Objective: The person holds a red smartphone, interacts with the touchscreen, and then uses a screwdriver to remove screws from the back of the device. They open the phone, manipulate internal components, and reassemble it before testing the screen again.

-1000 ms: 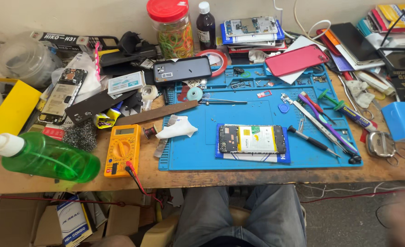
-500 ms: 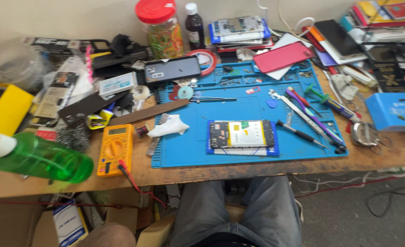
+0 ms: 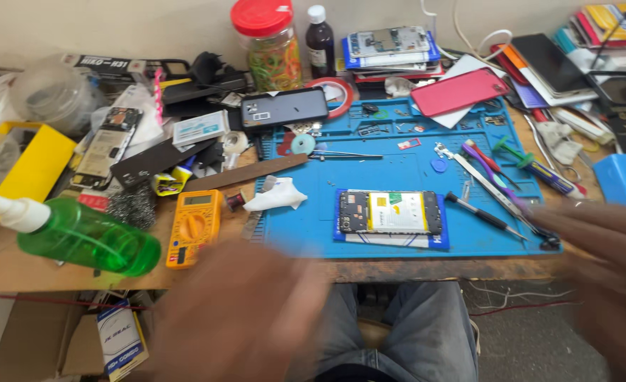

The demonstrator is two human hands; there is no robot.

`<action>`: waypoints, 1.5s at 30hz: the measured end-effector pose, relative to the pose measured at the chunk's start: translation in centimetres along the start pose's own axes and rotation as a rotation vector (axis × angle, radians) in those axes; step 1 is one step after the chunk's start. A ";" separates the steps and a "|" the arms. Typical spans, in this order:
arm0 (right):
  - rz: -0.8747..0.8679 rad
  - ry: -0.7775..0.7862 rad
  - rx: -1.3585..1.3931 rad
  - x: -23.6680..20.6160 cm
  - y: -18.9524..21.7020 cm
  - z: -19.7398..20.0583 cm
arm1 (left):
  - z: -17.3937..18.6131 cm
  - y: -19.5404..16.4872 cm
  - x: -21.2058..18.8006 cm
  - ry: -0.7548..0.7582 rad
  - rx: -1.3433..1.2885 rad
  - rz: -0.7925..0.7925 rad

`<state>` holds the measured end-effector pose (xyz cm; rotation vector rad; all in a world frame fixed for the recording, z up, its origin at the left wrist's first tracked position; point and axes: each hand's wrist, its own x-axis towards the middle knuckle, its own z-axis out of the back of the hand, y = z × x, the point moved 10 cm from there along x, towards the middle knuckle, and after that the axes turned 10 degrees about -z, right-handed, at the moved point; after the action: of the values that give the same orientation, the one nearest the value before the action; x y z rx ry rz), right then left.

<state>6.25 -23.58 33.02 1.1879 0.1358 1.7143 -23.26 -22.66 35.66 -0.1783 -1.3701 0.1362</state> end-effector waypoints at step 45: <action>-0.391 0.092 0.218 10.0 -19.8 -14.0 | -12.1 15.7 -12.9 0.780 0.446 0.353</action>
<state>8.58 -0.40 20.87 1.1494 0.5853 1.4314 -13.74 -10.49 17.78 -0.0789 -0.4993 0.5961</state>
